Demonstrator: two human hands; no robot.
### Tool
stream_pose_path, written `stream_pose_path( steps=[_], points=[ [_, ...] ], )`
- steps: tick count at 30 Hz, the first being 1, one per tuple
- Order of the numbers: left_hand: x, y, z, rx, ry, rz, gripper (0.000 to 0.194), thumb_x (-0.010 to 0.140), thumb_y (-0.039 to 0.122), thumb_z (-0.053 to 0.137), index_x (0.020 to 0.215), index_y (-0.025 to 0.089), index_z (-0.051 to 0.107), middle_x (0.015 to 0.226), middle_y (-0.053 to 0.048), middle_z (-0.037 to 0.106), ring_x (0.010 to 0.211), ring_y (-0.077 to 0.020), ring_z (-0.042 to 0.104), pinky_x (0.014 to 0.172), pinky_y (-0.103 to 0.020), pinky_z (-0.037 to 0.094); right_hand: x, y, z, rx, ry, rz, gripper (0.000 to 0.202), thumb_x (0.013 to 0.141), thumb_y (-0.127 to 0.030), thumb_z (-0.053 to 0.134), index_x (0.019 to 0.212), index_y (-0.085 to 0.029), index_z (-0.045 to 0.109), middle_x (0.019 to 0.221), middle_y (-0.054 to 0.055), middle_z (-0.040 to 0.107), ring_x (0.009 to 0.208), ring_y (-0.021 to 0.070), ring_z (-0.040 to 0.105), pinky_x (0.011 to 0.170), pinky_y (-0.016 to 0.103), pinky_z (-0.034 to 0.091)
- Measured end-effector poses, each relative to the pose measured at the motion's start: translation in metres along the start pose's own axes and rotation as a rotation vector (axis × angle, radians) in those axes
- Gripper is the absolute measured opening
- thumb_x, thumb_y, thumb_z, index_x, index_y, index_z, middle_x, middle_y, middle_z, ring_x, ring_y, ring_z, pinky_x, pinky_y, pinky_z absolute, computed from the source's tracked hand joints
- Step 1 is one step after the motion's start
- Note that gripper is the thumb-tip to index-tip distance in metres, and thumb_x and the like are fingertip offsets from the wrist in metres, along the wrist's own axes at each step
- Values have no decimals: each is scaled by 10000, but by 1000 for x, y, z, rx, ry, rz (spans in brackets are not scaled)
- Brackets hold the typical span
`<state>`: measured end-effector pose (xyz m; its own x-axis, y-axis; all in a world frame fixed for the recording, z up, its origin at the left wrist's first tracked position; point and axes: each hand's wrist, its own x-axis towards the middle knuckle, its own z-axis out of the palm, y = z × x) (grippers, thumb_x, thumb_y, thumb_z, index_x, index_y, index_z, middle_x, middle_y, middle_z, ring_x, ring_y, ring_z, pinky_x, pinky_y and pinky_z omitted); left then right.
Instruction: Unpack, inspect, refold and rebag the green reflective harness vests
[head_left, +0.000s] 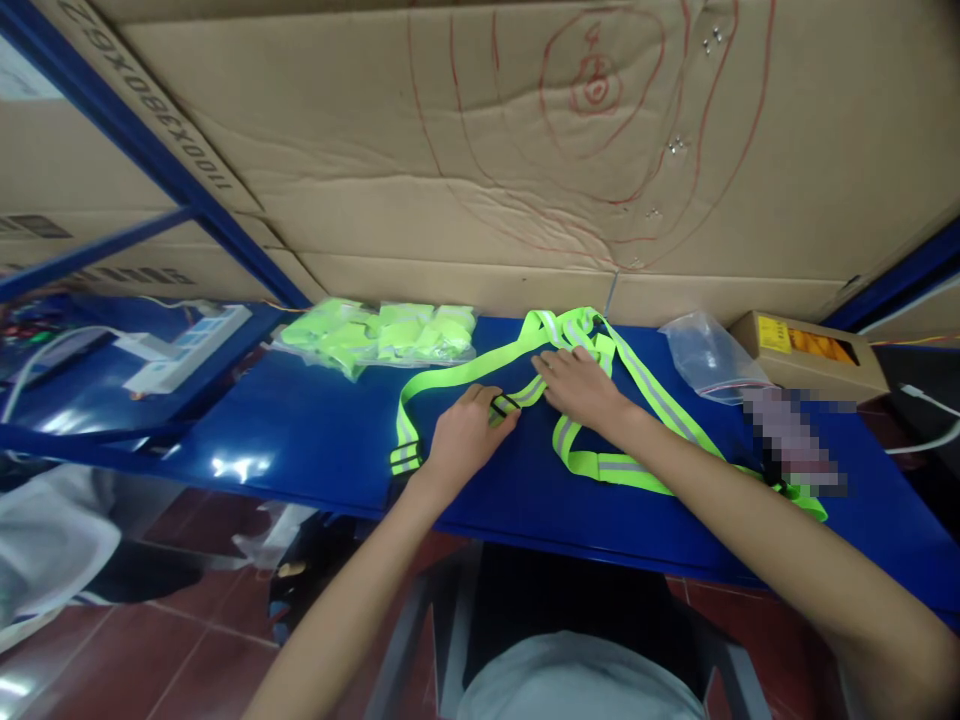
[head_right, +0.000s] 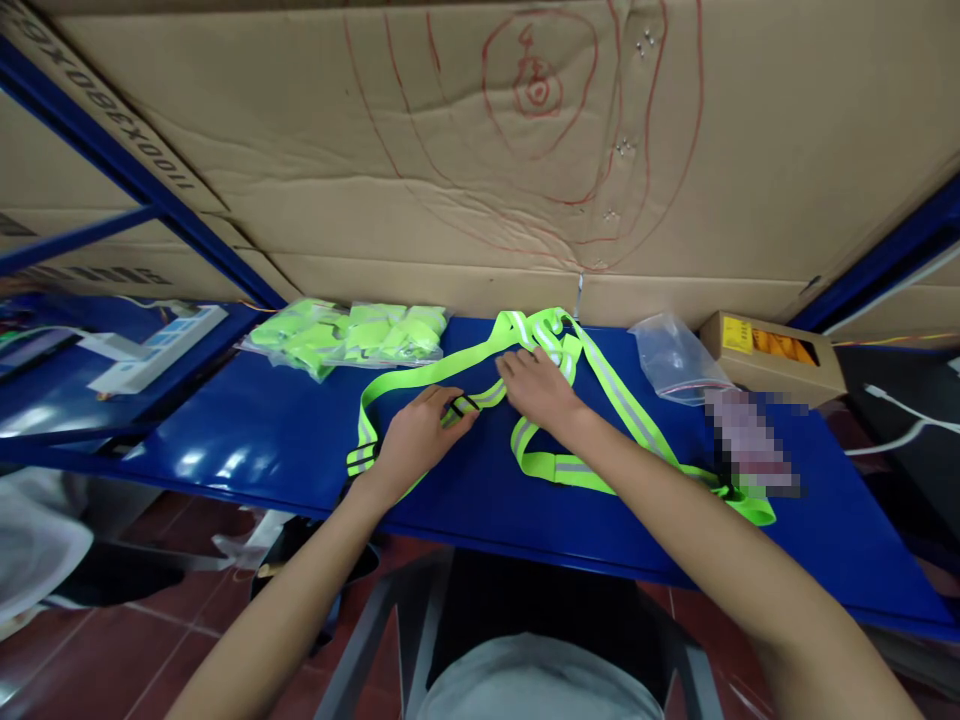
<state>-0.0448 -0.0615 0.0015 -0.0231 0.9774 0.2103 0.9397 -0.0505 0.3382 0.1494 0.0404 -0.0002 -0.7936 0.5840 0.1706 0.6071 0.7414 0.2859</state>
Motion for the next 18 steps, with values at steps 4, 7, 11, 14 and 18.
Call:
stream_pose_path(
  steps=[4, 7, 11, 14, 18],
  points=[
    [2, 1, -2, -38, 3, 2, 344, 949, 384, 661, 1224, 179, 686, 1190, -104, 720, 1036, -266, 700, 879, -331, 532, 3, -26, -3, 41, 29, -183, 511, 1031, -250, 476, 1509, -70, 471, 1285, 160, 662, 1076, 279, 579, 878, 400, 335],
    [1, -3, -2, -77, 1, -17, 319, 942, 381, 660, 1184, 177, 700, 1169, -106, 726, 993, -256, 699, 874, -337, 525, 4, -24, 3, 34, 24, -226, 375, 1036, -196, 452, 1348, -76, 622, 1124, 144, 701, 1004, 272, 586, 838, 396, 324],
    [2, -12, 2, -172, -40, -43, 326, 907, 426, 692, 1132, 191, 721, 1078, -72, 752, 911, -221, 698, 815, -306, 519, 5, -4, 10, -17, 11, -200, 328, 1012, -85, 413, 1103, -73, 728, 994, 156, 712, 979, 286, 577, 827, 408, 313],
    [5, -18, 8, -262, -89, -72, 345, 907, 482, 677, 1088, 194, 736, 948, -39, 763, 779, -178, 688, 701, -272, 501, 5, 9, 8, -60, 5, -178, 316, 998, -70, 425, 1074, -60, 731, 980, 165, 719, 1014, 297, 567, 845, 415, 317],
    [7, -21, 11, -325, -108, -97, 342, 874, 522, 688, 984, 204, 750, 865, -28, 752, 744, -177, 674, 668, -276, 475, 7, 21, 6, -105, -4, -132, 312, 975, -48, 440, 1081, -68, 733, 989, 161, 738, 1037, 296, 561, 858, 408, 325]
  ],
)
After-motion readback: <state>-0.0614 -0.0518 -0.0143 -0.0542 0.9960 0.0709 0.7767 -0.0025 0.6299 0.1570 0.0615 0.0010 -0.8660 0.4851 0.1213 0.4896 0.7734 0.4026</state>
